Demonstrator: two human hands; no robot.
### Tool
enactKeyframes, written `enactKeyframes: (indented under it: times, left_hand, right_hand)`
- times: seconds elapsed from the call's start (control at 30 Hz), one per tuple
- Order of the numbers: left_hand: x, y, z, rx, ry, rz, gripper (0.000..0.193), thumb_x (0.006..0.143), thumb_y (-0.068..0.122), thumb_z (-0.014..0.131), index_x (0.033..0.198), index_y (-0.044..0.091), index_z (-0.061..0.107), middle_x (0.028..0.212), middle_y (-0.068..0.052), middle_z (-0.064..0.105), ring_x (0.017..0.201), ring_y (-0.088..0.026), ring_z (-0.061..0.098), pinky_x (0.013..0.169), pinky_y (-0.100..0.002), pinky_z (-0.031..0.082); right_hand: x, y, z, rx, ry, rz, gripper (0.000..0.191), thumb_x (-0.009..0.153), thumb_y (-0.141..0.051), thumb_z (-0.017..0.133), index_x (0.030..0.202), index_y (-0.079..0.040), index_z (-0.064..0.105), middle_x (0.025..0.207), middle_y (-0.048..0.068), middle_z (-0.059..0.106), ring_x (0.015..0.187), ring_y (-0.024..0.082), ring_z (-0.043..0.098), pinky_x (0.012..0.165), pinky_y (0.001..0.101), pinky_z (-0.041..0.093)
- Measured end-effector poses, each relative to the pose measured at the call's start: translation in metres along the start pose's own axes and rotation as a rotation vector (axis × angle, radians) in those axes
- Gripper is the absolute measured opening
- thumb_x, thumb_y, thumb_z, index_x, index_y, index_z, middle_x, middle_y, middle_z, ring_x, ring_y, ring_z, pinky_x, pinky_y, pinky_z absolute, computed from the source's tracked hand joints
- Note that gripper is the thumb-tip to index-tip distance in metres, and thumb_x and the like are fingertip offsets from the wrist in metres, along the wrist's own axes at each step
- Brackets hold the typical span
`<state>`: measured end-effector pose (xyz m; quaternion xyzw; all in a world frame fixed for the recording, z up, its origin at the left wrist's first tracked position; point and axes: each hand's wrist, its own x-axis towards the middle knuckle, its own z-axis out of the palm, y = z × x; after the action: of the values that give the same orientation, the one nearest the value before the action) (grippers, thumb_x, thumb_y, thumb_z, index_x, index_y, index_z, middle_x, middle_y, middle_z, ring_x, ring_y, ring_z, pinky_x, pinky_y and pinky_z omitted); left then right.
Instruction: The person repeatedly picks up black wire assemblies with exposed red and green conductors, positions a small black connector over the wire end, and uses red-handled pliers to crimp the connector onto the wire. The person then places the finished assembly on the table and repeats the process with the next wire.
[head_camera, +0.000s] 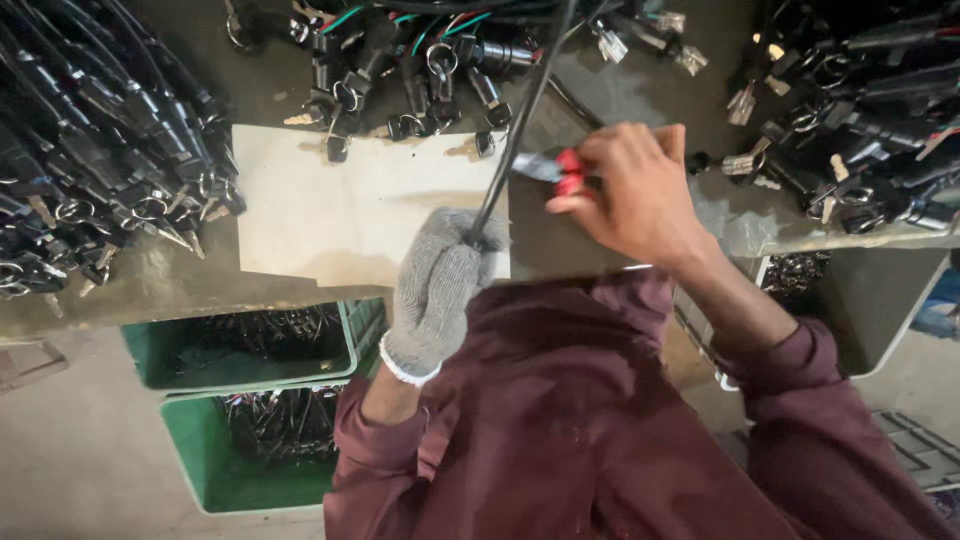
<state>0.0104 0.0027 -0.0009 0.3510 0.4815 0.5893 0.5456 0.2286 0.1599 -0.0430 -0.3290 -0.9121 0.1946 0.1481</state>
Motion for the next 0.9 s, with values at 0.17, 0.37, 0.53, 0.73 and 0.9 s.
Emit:
enactKeyframes:
  times: [0.17,0.37,0.53,0.73,0.9]
  left_hand:
    - [-0.005,0.013,0.01,-0.184,-0.058,-0.155,0.044,0.111,0.032,0.052,0.138,-0.003,0.056,0.103,-0.003,0.064,0.079,-0.003,0.053,0.071,-0.019,0.041]
    - [-0.014,0.023,0.04,-0.076,0.149,-0.046,0.051,0.112,0.029,0.05,0.153,0.0,0.04,0.101,-0.004,0.064,0.076,-0.007,0.057,0.064,-0.022,0.044]
    - [-0.01,0.034,0.027,0.008,0.06,-0.14,0.054,0.115,0.029,0.047,0.16,0.001,0.038,0.096,-0.001,0.057,0.077,-0.007,0.052,0.067,-0.022,0.044]
    - [-0.013,0.037,0.01,0.138,-0.205,-0.187,0.067,0.106,0.026,0.057,0.162,0.006,0.024,0.111,-0.001,0.062,0.082,-0.007,0.058,0.071,-0.022,0.052]
    - [-0.01,0.015,0.015,0.879,0.043,0.194,0.076,0.093,0.022,0.081,0.155,0.003,0.043,0.128,-0.016,0.069,0.105,-0.028,0.072,0.09,-0.037,0.059]
  right_hand:
    - [0.001,-0.02,-0.011,1.328,-0.141,0.171,0.026,0.094,-0.032,0.07,0.109,-0.011,0.065,0.108,0.002,0.068,0.096,0.021,0.062,0.089,0.0325,0.05]
    - [0.012,-0.057,-0.003,0.411,0.179,-0.164,0.029,0.084,-0.02,0.079,0.099,-0.002,0.062,0.11,0.01,0.071,0.105,0.033,0.071,0.083,0.0357,0.056]
    - [0.022,-0.048,-0.007,0.154,0.066,-0.243,0.036,0.08,-0.031,0.088,0.082,-0.011,0.059,0.085,0.004,0.065,0.081,0.027,0.068,0.065,0.0391,0.051]
    - [0.023,-0.042,-0.007,0.28,0.092,-0.256,0.038,0.081,-0.031,0.089,0.086,-0.009,0.058,0.086,0.005,0.062,0.08,0.029,0.064,0.062,0.0399,0.048]
    - [0.01,-0.05,-0.006,0.282,-0.013,-0.096,0.044,0.062,-0.012,0.078,0.101,-0.006,0.059,0.094,0.009,0.061,0.09,0.032,0.063,0.068,0.0428,0.05]
